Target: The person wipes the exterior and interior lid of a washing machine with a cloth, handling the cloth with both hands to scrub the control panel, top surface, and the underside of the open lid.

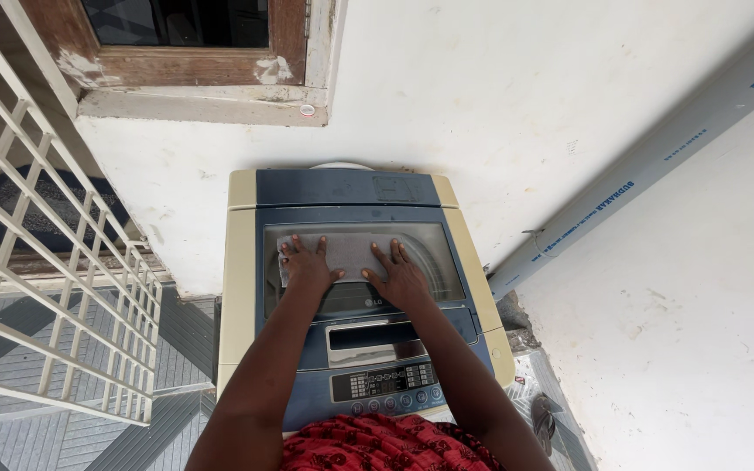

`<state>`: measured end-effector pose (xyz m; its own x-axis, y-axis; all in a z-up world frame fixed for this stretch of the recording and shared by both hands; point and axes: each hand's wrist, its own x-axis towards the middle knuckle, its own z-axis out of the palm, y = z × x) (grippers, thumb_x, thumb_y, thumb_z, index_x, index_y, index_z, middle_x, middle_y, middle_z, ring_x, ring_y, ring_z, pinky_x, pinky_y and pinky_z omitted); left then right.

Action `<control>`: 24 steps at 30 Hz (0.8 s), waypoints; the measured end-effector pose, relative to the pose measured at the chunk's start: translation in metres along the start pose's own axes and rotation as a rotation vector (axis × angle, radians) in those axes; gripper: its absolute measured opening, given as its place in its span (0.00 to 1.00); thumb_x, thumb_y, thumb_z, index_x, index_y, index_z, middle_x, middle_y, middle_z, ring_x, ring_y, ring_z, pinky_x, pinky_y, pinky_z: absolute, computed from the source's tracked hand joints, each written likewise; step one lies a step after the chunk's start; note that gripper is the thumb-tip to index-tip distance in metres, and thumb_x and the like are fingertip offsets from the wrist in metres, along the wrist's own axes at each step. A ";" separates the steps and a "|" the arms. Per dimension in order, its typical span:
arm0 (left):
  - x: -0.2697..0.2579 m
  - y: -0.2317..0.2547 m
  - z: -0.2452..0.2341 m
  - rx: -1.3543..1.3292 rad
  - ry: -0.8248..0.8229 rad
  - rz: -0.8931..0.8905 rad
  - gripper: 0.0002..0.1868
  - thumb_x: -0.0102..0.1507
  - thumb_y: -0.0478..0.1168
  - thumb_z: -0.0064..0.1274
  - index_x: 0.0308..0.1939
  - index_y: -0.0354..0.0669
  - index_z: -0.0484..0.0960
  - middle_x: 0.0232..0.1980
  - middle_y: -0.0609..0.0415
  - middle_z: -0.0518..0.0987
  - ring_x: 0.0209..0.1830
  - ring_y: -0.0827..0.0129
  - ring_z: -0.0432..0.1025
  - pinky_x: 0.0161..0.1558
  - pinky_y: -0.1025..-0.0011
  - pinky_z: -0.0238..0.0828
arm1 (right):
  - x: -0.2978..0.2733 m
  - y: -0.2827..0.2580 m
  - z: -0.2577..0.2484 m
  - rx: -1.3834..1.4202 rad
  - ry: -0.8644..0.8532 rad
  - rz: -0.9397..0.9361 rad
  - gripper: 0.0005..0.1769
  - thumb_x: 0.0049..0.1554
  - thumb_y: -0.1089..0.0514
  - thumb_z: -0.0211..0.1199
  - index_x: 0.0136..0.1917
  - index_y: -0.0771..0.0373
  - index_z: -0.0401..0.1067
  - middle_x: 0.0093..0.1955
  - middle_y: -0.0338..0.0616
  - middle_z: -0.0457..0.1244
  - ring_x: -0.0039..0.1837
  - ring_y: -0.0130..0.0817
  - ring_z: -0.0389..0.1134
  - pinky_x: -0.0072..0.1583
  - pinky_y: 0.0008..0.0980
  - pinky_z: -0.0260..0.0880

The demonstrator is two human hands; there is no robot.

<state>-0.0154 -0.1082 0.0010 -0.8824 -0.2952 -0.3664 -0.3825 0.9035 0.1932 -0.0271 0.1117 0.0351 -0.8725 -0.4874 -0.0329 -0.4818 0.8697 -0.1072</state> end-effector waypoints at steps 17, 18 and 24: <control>-0.006 0.106 0.067 0.045 -0.417 -0.061 0.73 0.54 0.54 0.73 0.83 0.66 0.25 0.81 0.24 0.18 0.79 0.20 0.26 0.73 0.33 0.45 | -0.083 0.023 -0.048 0.125 -0.058 0.317 0.38 0.66 0.31 0.41 0.74 0.60 0.65 0.59 0.54 0.72 0.66 0.51 0.71 0.80 0.74 0.36; 0.000 0.109 0.061 0.036 -0.421 -0.052 0.74 0.54 0.55 0.74 0.83 0.67 0.25 0.81 0.25 0.16 0.79 0.20 0.24 0.74 0.33 0.43 | -0.079 0.032 -0.042 0.128 -0.023 0.301 0.37 0.67 0.32 0.42 0.74 0.61 0.65 0.59 0.54 0.71 0.65 0.52 0.70 0.79 0.75 0.36; 0.014 0.131 0.033 0.086 -0.345 0.042 0.75 0.53 0.72 0.66 0.82 0.63 0.20 0.80 0.24 0.15 0.78 0.16 0.19 0.74 0.32 0.39 | -0.038 0.089 -0.012 0.042 0.079 0.234 0.35 0.61 0.36 0.53 0.73 0.60 0.64 0.68 0.58 0.64 0.69 0.52 0.66 0.74 0.72 0.42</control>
